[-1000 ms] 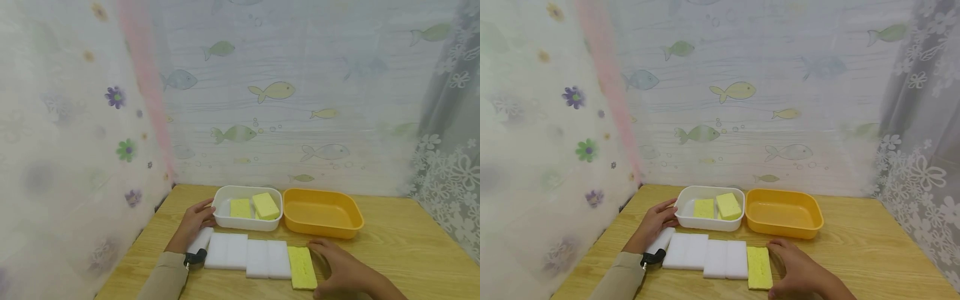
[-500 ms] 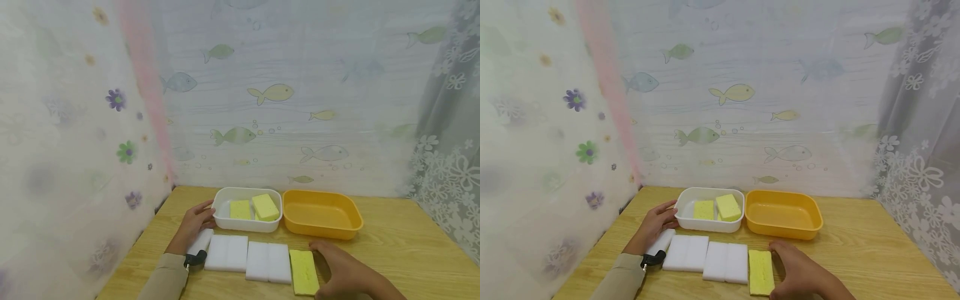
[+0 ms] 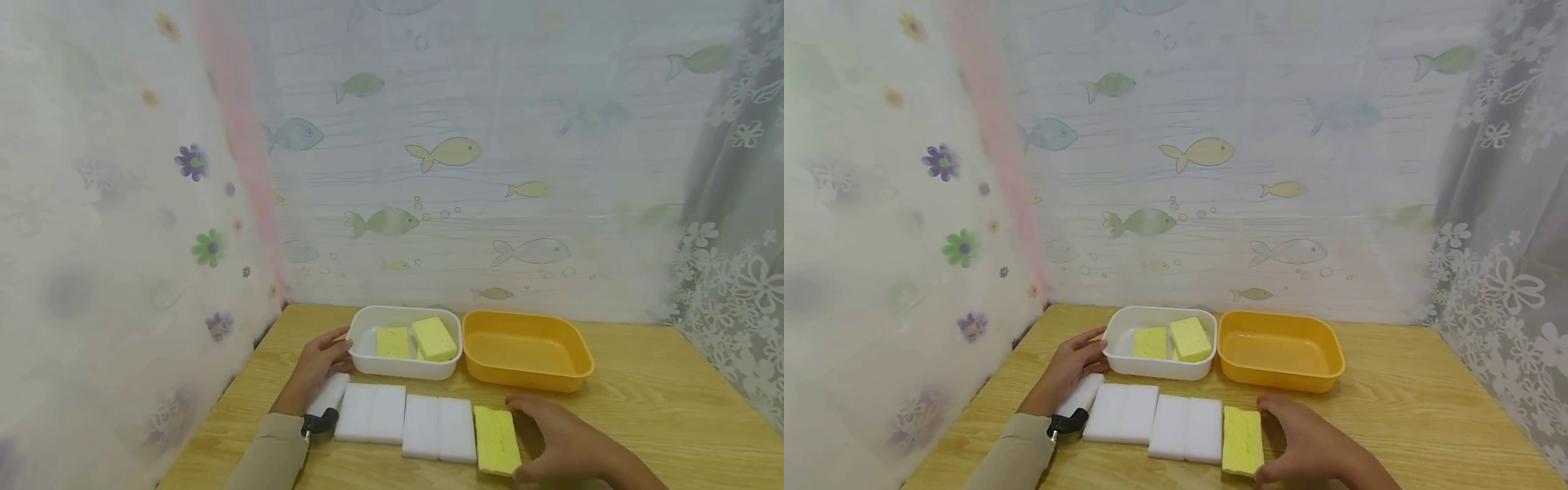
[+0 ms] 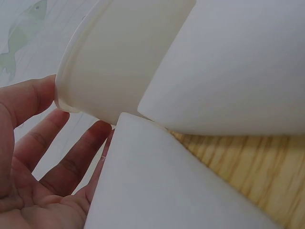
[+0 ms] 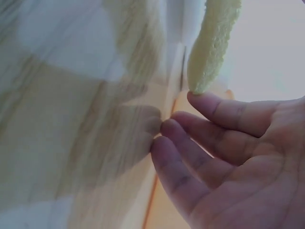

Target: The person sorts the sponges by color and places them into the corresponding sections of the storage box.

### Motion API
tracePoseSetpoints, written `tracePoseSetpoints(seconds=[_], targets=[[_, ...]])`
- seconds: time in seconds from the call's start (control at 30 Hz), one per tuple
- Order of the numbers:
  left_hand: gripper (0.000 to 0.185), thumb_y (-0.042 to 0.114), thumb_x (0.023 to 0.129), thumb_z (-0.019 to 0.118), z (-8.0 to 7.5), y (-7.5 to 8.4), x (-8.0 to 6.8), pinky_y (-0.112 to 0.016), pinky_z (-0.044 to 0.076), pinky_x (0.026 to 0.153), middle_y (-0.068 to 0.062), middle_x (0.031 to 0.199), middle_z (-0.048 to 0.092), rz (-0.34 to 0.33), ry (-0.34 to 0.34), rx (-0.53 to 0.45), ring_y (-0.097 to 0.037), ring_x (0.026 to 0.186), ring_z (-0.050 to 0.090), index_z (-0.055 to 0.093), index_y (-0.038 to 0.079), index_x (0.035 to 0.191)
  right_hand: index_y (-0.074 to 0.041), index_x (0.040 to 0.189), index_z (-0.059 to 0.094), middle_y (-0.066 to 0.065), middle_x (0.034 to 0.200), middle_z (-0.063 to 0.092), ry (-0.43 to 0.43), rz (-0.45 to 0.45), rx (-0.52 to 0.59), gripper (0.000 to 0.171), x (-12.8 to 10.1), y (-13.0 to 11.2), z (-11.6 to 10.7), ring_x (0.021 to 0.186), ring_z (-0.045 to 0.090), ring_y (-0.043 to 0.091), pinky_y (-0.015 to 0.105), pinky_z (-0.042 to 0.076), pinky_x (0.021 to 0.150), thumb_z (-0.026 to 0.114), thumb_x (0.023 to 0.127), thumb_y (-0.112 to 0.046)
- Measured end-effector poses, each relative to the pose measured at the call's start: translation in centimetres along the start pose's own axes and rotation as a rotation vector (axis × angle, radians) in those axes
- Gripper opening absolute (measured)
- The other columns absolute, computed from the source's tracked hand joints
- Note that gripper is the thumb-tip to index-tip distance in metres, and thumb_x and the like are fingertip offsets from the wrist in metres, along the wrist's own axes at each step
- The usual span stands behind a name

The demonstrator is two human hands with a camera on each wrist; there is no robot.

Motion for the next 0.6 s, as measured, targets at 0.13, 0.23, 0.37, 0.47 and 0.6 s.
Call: tracePoseSetpoints(seconds=[0.13, 0.23, 0.37, 0.47, 0.6], targets=[[0.050, 0.017, 0.098, 0.073, 0.3, 0.1, 0.2, -0.041, 0.063, 0.090, -0.022, 0.137, 0.065, 0.013, -0.021, -0.007, -0.023, 0.103, 0.073, 0.060, 0.013, 0.146, -0.007, 0.146, 0.054, 0.005, 0.145, 0.059, 0.016, -0.025, 0.039, 0.096, 0.0, -0.3, -0.6, 0.127, 0.060, 0.027, 0.037, 0.056, 0.101, 0.089, 0.072, -0.057], [0.049, 0.015, 0.098, 0.072, 0.3, 0.3, 0.3, -0.042, 0.063, 0.090, -0.022, 0.135, 0.066, 0.021, -0.022, -0.012, -0.023, 0.102, 0.073, 0.060, 0.012, 0.146, -0.003, 0.147, 0.051, 0.009, 0.145, 0.058, 0.024, -0.046, 0.088, 0.096, 0.2, -0.8, -1.0, 0.122, 0.064, 0.029, 0.034, 0.058, 0.097, 0.090, 0.073, -0.052], [0.048, 0.014, 0.099, 0.071, 0.1, 0.4, 0.2, -0.043, 0.063, 0.090, -0.023, 0.133, 0.067, 0.021, -0.010, -0.014, -0.023, 0.100, 0.074, 0.059, 0.011, 0.146, -0.003, 0.147, 0.048, 0.013, 0.147, 0.056, 0.024, -0.064, 0.151, 0.095, 0.7, -1.4, -1.6, 0.121, 0.065, 0.035, 0.040, 0.060, 0.093, 0.091, 0.074, -0.047], [0.049, 0.015, 0.099, 0.071, 0.0, 0.3, 0.0, -0.043, 0.063, 0.090, -0.022, 0.133, 0.067, 0.012, -0.002, -0.007, -0.024, 0.101, 0.074, 0.060, 0.012, 0.146, -0.003, 0.148, 0.047, 0.015, 0.148, 0.054, 0.019, -0.086, 0.183, 0.095, 1.4, -1.9, -2.0, 0.122, 0.064, 0.038, 0.044, 0.062, 0.088, 0.091, 0.075, -0.047], [0.050, 0.017, 0.098, 0.072, -0.1, 0.3, -0.2, -0.043, 0.062, 0.092, -0.022, 0.135, 0.066, 0.010, -0.001, 0.007, -0.025, 0.105, 0.073, 0.059, 0.012, 0.146, -0.002, 0.149, 0.047, 0.016, 0.148, 0.053, 0.037, -0.135, 0.176, 0.097, 2.7, -2.7, -2.6, 0.117, 0.066, 0.037, 0.039, 0.063, 0.080, 0.089, 0.077, -0.051]])
Point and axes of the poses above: each hand's wrist, its own x-axis towards the middle knuckle, its own z-axis out of the palm, y = z × x, the point moved 6 cm from there along x, towards the middle knuckle
